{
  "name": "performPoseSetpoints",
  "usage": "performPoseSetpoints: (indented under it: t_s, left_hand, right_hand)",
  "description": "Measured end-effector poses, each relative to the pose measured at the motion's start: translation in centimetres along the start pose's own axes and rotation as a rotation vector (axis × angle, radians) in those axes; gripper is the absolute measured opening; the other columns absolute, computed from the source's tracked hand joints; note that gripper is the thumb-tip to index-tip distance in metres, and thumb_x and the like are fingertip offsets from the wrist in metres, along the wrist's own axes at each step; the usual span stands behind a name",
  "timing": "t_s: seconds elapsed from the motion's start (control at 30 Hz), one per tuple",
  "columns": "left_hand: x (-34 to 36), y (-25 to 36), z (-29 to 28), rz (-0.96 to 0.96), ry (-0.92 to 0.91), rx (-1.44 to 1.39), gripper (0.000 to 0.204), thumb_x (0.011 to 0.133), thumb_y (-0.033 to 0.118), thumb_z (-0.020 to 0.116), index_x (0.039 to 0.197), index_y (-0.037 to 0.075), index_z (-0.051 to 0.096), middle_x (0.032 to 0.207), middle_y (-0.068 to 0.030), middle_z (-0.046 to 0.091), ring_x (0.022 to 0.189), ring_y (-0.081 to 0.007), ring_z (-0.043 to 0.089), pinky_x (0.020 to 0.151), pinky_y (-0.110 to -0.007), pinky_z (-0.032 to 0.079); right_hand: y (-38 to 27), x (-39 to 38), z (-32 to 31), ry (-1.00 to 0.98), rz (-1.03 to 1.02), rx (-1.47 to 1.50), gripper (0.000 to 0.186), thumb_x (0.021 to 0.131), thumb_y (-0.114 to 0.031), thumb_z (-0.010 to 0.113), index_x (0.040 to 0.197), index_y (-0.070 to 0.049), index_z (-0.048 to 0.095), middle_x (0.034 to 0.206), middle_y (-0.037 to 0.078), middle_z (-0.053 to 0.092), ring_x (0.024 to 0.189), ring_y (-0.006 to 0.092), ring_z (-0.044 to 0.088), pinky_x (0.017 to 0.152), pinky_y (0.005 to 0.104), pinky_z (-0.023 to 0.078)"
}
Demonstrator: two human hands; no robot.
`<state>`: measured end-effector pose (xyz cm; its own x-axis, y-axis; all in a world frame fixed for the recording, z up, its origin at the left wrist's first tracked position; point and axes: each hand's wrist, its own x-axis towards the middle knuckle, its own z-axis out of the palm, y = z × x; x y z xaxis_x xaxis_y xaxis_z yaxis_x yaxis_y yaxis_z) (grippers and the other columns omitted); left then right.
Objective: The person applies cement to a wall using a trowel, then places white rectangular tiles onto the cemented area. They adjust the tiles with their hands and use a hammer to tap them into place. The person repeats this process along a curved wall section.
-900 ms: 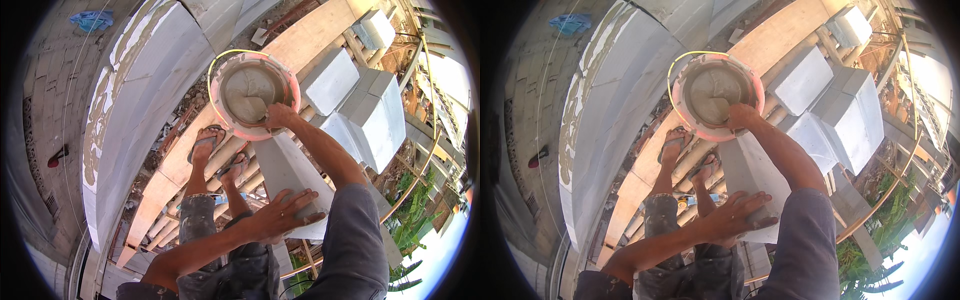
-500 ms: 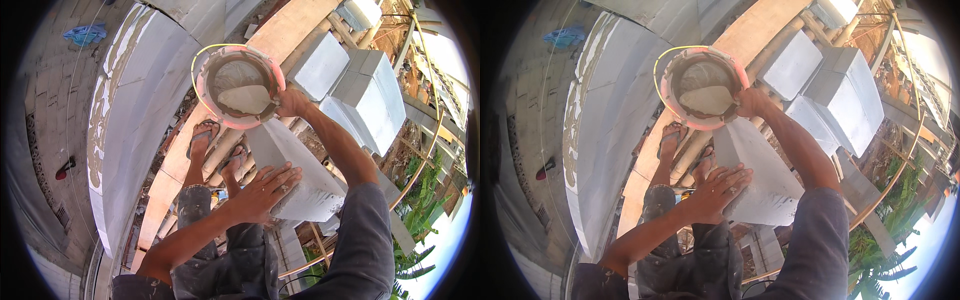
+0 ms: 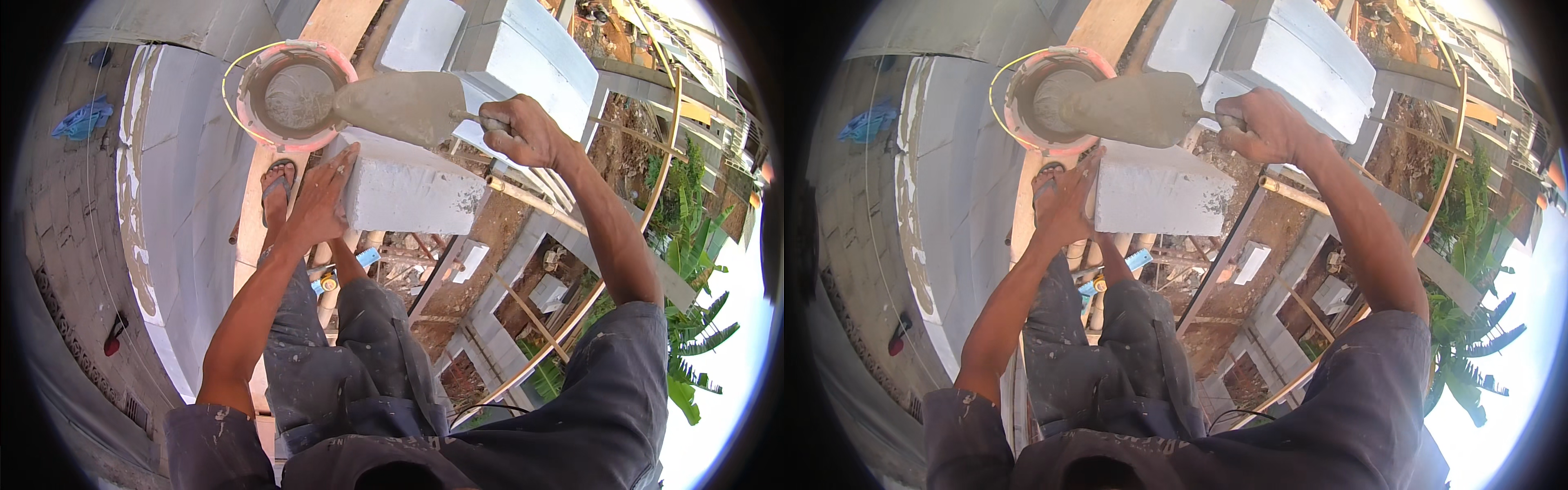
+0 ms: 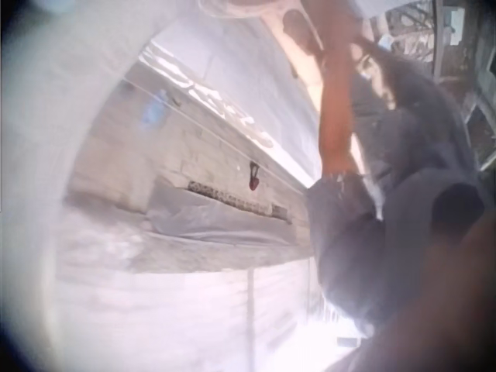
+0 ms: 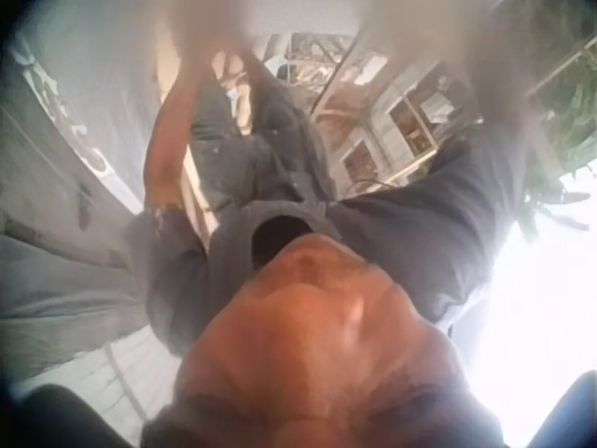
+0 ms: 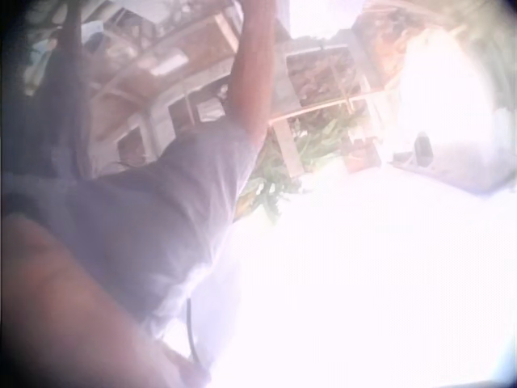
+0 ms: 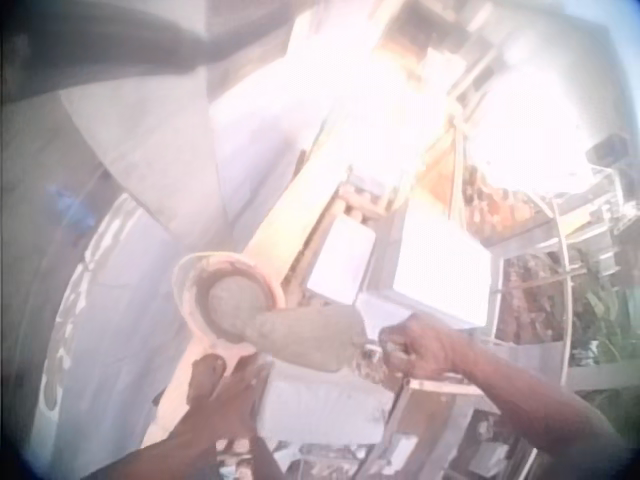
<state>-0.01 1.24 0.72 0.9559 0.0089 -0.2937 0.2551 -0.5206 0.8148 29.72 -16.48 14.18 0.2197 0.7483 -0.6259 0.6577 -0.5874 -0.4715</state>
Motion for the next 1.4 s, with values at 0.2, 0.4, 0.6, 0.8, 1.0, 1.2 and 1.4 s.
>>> performPoseSetpoints:
  t_s: [0.2,0.4,0.6,0.8,1.0,1.2,1.4]
  left_hand:
    - [0.4,-2.4,0.7,0.103,0.043,0.036,0.117,0.053,0.007,0.079,0.155,0.009,0.021,0.154,-0.0154,0.033,0.136,-0.0377,0.037,0.113,-0.046,0.032]
    - [0.6,-2.4,0.6,0.038,0.008,0.083,0.112,0.060,0.013,0.083,0.154,0.008,0.021,0.154,-0.0149,0.036,0.139,-0.0357,0.038,0.112,-0.045,0.034]
    - [0.8,-2.1,0.2,0.076,0.004,0.077,0.113,0.058,0.008,0.081,0.155,0.011,0.022,0.155,-0.0133,0.035,0.137,-0.0369,0.038,0.112,-0.046,0.034]
    - [1.1,-2.8,-0.2,0.177,0.018,0.050,0.114,0.058,0.003,0.081,0.155,0.012,0.022,0.155,-0.0121,0.036,0.138,-0.0354,0.037,0.113,-0.044,0.032]
    - [1.8,-3.4,-1.0,0.104,-0.091,0.066,0.114,0.055,0.008,0.083,0.153,0.013,0.026,0.154,-0.0125,0.036,0.136,-0.0368,0.038,0.113,-0.046,0.032]
    - [2.3,-3.5,-1.5,0.133,-0.101,0.041,0.115,0.048,0.011,0.088,0.150,0.015,0.034,0.153,-0.0130,0.036,0.134,-0.0375,0.040,0.111,-0.046,0.035]
    - [2.0,-4.1,-1.3,0.122,-0.133,0.082,0.118,0.050,0.012,0.085,0.153,0.014,0.027,0.157,-0.0086,0.031,0.133,-0.0359,0.040,0.112,-0.048,0.033]
  right_hand:
    - [-1.5,-14.6,4.5,0.235,0.158,-0.167,0.018,0.071,-0.016,0.062,0.084,-0.004,0.059,0.073,0.016,0.057,0.071,0.0374,0.058,0.066,0.0462,0.047]
    - [-4.4,-14.5,11.3,0.480,0.173,-0.197,0.023,0.077,-0.013,0.067,0.096,-0.002,0.062,0.078,0.010,0.058,0.073,0.0290,0.059,0.068,0.0412,0.049]
    - [-6.5,-11.7,12.8,0.557,0.100,-0.233,0.023,0.076,-0.012,0.068,0.098,-0.004,0.063,0.083,0.008,0.057,0.078,0.0256,0.056,0.069,0.0373,0.044]
    - [-6.1,-14.9,19.7,0.781,0.257,-0.077,0.035,0.073,-0.005,0.075,0.106,-0.001,0.063,0.090,0.010,0.063,0.084,0.0278,0.060,0.071,0.0387,0.048]
    - [-10.8,-8.0,36.0,1.173,0.501,0.244,0.048,0.073,0.008,0.071,0.118,-0.004,0.062,0.108,0.021,0.056,0.093,0.0335,0.058,0.078,0.0398,0.048]
    - [-16.9,-4.1,41.6,1.132,0.421,0.389,0.049,0.075,0.001,0.070,0.122,-0.010,0.063,0.109,0.020,0.056,0.090,0.0369,0.057,0.077,0.0475,0.046]
    - [-18.9,-14.0,33.3,0.870,0.330,0.648,0.036,0.076,-0.001,0.066,0.111,0.000,0.061,0.096,0.017,0.061,0.085,0.0355,0.060,0.073,0.0406,0.049]
